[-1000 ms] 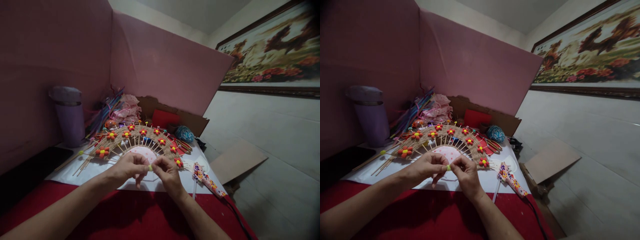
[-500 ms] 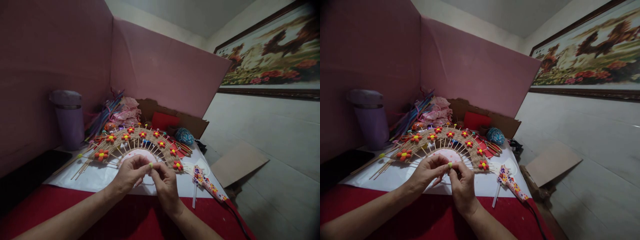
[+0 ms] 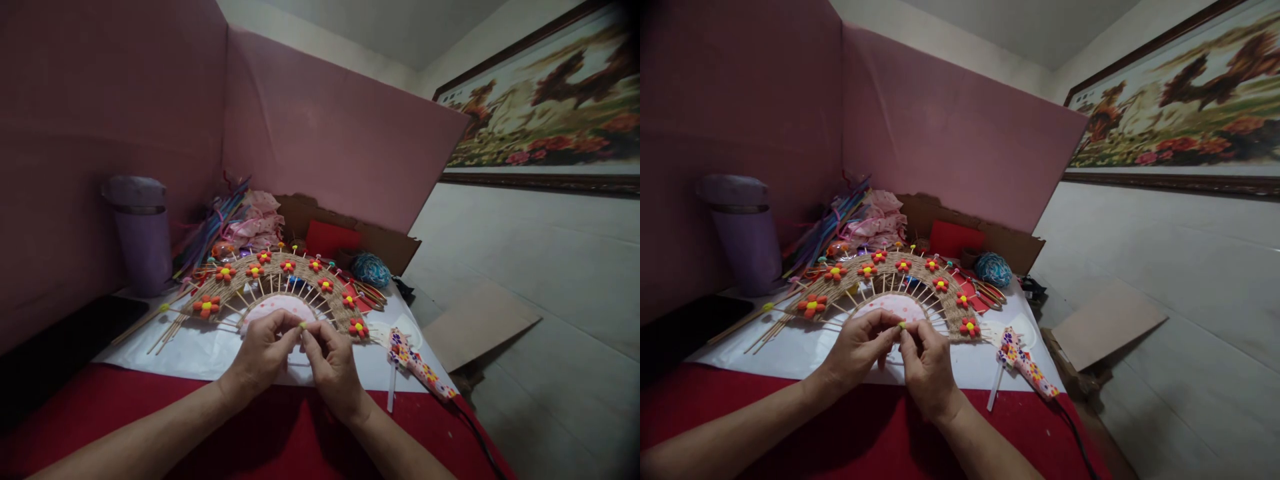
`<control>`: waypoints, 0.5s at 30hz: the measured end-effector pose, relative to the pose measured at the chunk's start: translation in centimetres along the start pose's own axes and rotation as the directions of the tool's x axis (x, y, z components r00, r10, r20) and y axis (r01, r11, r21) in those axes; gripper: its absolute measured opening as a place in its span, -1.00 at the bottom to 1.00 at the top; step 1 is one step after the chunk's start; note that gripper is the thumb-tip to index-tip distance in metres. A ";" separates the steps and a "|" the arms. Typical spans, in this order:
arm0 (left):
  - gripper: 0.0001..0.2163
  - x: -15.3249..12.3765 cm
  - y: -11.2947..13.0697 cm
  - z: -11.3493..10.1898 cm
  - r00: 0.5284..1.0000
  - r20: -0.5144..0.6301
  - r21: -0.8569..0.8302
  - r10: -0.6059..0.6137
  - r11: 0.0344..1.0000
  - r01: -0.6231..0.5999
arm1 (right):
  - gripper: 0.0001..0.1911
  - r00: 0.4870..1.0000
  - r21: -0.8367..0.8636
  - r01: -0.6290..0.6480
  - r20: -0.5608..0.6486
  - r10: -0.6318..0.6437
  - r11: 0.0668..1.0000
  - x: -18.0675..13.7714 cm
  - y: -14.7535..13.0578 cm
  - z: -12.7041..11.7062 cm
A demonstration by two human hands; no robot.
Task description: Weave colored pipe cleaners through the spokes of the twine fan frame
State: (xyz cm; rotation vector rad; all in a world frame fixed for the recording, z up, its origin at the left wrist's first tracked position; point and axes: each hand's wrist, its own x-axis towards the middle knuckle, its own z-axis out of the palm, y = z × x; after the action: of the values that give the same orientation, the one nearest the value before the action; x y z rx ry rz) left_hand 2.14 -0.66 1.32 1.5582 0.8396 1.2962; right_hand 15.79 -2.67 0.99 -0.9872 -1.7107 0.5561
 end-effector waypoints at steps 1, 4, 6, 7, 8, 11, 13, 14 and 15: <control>-0.82 0.0 0.0 0.1 1.000 -0.004 -0.027 -0.016 1.000 0.016 | -0.84 1.000 0.000 -0.002 -0.002 0.002 1.000 0.1 0.1 0.0; -0.80 0.3 0.3 0.1 0.998 0.025 -0.123 -0.060 0.990 0.062 | -0.82 1.000 0.052 -0.013 -0.003 0.013 0.999 0.3 0.3 -0.1; -0.79 0.4 0.8 0.0 0.995 0.065 -0.141 -0.080 0.986 0.089 | -0.82 1.000 0.057 -0.010 0.000 0.010 0.998 0.5 0.3 -0.3; -0.78 0.5 1.0 -0.1 0.992 0.079 -0.131 -0.093 0.986 0.103 | -0.82 1.000 0.039 -0.003 0.000 0.003 0.999 0.5 0.4 -0.4; -0.78 0.5 1.2 -0.2 0.990 0.090 -0.110 -0.107 0.987 0.117 | -0.82 1.000 0.007 0.008 -0.002 -0.008 1.000 0.6 0.3 -0.5; -0.76 0.6 1.4 -0.6 0.985 0.114 -0.044 -0.127 0.990 0.132 | -0.85 0.998 -0.105 0.057 0.024 -0.054 0.993 0.7 0.2 -1.0; -0.76 0.7 1.4 -0.8 0.984 0.138 -0.015 -0.117 0.993 0.120 | -0.85 0.994 -0.154 0.097 0.069 -0.087 0.983 0.8 0.1 -1.3; -0.76 0.7 1.4 -0.9 0.982 0.152 0.004 -0.111 0.994 0.112 | -0.85 0.990 -0.170 0.117 0.095 -0.102 0.978 0.9 0.0 -1.4; -0.76 0.7 1.4 -1.0 0.981 0.166 0.034 -0.103 0.995 0.099 | -0.85 0.986 -0.185 0.137 0.120 -0.116 0.973 0.9 0.0 -1.5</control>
State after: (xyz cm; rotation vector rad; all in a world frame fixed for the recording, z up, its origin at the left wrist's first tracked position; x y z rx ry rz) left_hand 1.26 -0.29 2.87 1.5995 0.8197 1.0692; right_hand 17.06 -2.08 2.06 -0.9894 -1.9380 0.3706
